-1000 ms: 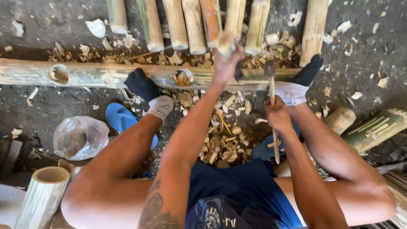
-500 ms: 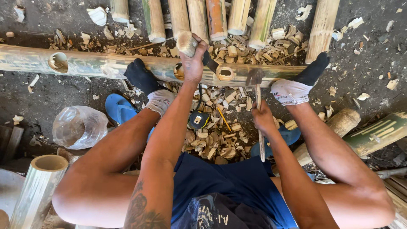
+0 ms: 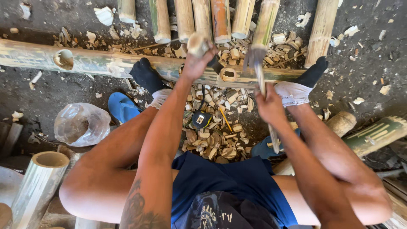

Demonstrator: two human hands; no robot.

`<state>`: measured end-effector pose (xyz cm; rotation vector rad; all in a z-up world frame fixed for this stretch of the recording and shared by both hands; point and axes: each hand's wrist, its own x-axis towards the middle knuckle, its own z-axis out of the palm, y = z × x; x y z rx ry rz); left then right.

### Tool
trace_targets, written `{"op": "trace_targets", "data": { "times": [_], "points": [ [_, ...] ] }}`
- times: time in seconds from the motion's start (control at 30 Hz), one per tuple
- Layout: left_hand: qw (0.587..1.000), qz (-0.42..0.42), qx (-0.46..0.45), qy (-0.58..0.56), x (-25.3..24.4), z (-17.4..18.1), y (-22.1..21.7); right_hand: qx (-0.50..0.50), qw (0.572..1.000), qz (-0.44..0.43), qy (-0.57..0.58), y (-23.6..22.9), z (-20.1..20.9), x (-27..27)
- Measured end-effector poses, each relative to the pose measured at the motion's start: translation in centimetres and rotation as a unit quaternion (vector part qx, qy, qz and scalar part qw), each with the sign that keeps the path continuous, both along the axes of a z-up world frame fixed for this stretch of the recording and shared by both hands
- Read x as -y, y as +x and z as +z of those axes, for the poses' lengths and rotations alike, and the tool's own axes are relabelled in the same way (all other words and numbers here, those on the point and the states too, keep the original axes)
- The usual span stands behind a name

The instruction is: The person sits on the ground and uses a hammer and chisel to carve a hole into a bamboo pole. They measure and mark the bamboo with a tape measure and pencil, then repeatedly strike the chisel to remove material and shape the opening.

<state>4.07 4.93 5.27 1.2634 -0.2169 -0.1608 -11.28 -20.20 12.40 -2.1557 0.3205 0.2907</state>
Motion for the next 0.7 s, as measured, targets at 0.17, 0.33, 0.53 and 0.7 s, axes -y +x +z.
{"op": "trace_targets", "data": {
  "times": [0.17, 0.33, 0.53, 0.7],
  "points": [
    [0.971, -0.071, -0.156, -0.166, 1.9, -0.4, 1.1, 0.332, 0.926, 0.159, -0.086, 4.0, 15.4, -2.1],
    [0.998, 0.026, 0.054, 0.010, 1.0, -2.6, -3.5, 0.370, 0.878, 0.255, -0.167, 5.6, 21.0, -4.7],
    [0.990, 0.078, 0.063, 0.100, 1.1, -3.0, -3.1, 0.005, 0.806, 0.420, -0.417, 9.0, 15.6, -11.5],
    [0.996, 0.080, -0.042, 0.021, 2.0, -3.6, -2.9, 0.109, 0.864, 0.382, -0.308, 7.7, 19.9, -12.1]
  ]
}}
